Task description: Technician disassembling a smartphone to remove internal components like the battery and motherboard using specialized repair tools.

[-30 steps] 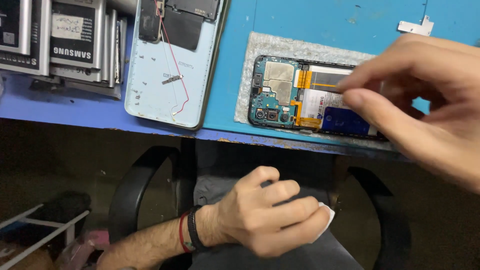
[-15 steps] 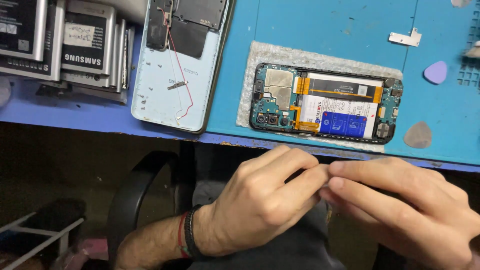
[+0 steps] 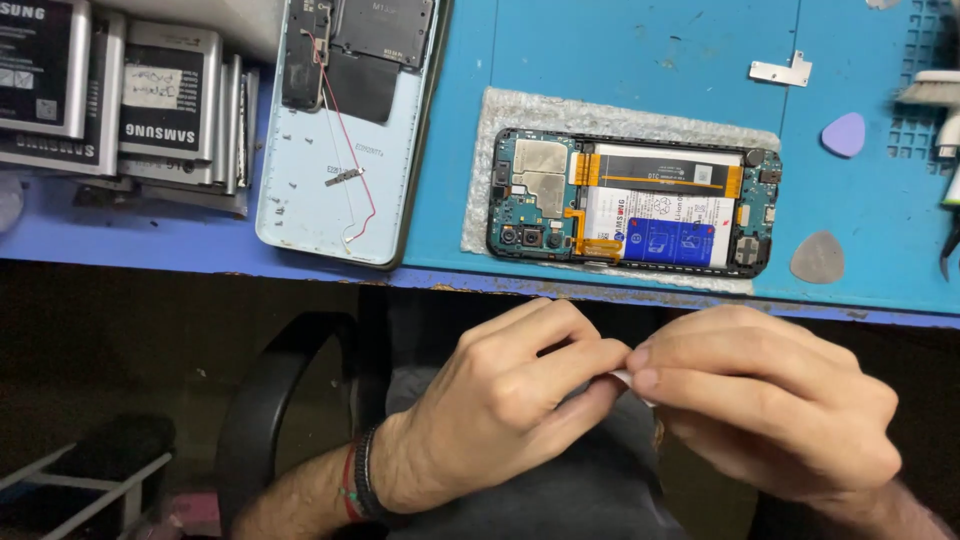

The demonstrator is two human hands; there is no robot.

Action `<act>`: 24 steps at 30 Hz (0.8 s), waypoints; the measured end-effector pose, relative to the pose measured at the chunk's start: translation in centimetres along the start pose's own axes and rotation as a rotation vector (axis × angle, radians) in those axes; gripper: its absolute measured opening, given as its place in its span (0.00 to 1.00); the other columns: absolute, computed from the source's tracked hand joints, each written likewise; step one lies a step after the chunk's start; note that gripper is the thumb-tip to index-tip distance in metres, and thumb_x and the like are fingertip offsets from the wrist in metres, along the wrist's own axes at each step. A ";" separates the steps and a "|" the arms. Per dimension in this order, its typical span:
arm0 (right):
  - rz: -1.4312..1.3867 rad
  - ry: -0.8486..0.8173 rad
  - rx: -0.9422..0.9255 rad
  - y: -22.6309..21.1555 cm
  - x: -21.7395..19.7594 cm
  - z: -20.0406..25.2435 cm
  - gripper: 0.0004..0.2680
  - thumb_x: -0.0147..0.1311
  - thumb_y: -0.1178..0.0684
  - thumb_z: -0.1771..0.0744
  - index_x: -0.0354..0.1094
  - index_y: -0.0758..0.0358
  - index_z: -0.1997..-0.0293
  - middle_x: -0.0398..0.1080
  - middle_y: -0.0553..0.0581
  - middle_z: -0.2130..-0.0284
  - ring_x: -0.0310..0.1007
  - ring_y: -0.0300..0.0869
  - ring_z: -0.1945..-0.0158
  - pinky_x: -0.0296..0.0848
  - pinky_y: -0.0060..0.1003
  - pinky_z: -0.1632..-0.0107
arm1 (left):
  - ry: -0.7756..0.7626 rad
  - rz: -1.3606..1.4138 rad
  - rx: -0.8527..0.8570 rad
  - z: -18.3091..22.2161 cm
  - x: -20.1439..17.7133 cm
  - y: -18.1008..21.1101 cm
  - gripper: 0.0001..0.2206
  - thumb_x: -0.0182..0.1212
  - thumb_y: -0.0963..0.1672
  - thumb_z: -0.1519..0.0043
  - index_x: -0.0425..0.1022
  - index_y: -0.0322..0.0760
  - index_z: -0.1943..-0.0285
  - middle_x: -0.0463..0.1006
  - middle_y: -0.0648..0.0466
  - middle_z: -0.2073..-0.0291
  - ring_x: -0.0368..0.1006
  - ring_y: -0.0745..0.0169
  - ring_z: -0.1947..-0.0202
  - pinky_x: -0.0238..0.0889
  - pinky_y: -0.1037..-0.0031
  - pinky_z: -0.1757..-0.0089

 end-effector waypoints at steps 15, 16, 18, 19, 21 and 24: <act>-0.014 0.107 0.128 1.4 0.0 2.8 0.18 0.67 0.65 0.36 0.61 0.75 0.46 0.76 0.65 0.67 0.83 0.45 0.66 0.86 0.36 0.57 | 0.164 -0.062 0.153 1.0 -1.7 0.2 0.06 0.65 0.36 0.29 0.80 0.27 0.45 0.80 0.49 0.60 0.77 0.53 0.64 0.75 0.69 0.59; -0.013 0.106 0.126 1.1 0.0 2.3 0.18 0.67 0.65 0.36 0.61 0.75 0.46 0.76 0.65 0.67 0.83 0.45 0.66 0.86 0.36 0.57 | 0.166 -0.062 0.154 1.0 -1.7 0.3 0.06 0.65 0.36 0.29 0.80 0.27 0.45 0.80 0.49 0.60 0.77 0.53 0.64 0.75 0.69 0.59; 0.042 0.056 0.097 0.7 -0.1 1.3 0.06 0.61 0.68 0.36 0.71 0.75 0.57 0.75 0.66 0.67 0.81 0.46 0.66 0.83 0.34 0.58 | 0.148 0.008 0.180 0.9 -1.7 0.3 0.03 0.64 0.36 0.30 0.79 0.26 0.50 0.80 0.47 0.61 0.77 0.52 0.64 0.76 0.69 0.59; 0.043 0.055 0.095 0.3 -0.1 0.9 0.06 0.61 0.68 0.36 0.71 0.75 0.57 0.75 0.66 0.67 0.81 0.46 0.66 0.83 0.34 0.58 | 0.151 0.008 0.180 1.0 -1.7 0.3 0.03 0.64 0.36 0.30 0.79 0.26 0.50 0.80 0.47 0.61 0.77 0.52 0.64 0.76 0.69 0.59; 0.110 0.051 0.119 -0.3 -0.1 0.2 0.05 0.62 0.68 0.36 0.72 0.77 0.59 0.76 0.68 0.67 0.81 0.46 0.67 0.82 0.31 0.59 | 0.127 0.077 0.174 1.0 -1.8 0.2 0.04 0.62 0.35 0.29 0.79 0.24 0.50 0.80 0.44 0.60 0.78 0.49 0.63 0.76 0.68 0.57; -0.050 0.106 0.254 0.3 -0.5 1.5 0.12 0.63 0.64 0.37 0.63 0.74 0.53 0.77 0.65 0.66 0.86 0.46 0.66 0.87 0.32 0.59 | 0.099 0.120 0.227 0.8 -2.5 0.6 0.06 0.56 0.35 0.27 0.80 0.23 0.50 0.81 0.44 0.57 0.83 0.48 0.58 0.79 0.67 0.55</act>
Point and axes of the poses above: each hand's wrist, its own z-axis away from the middle knuckle, its own x-axis out of the palm, y = z × x, the point moved 1 cm from there along -z, towards the middle knuckle
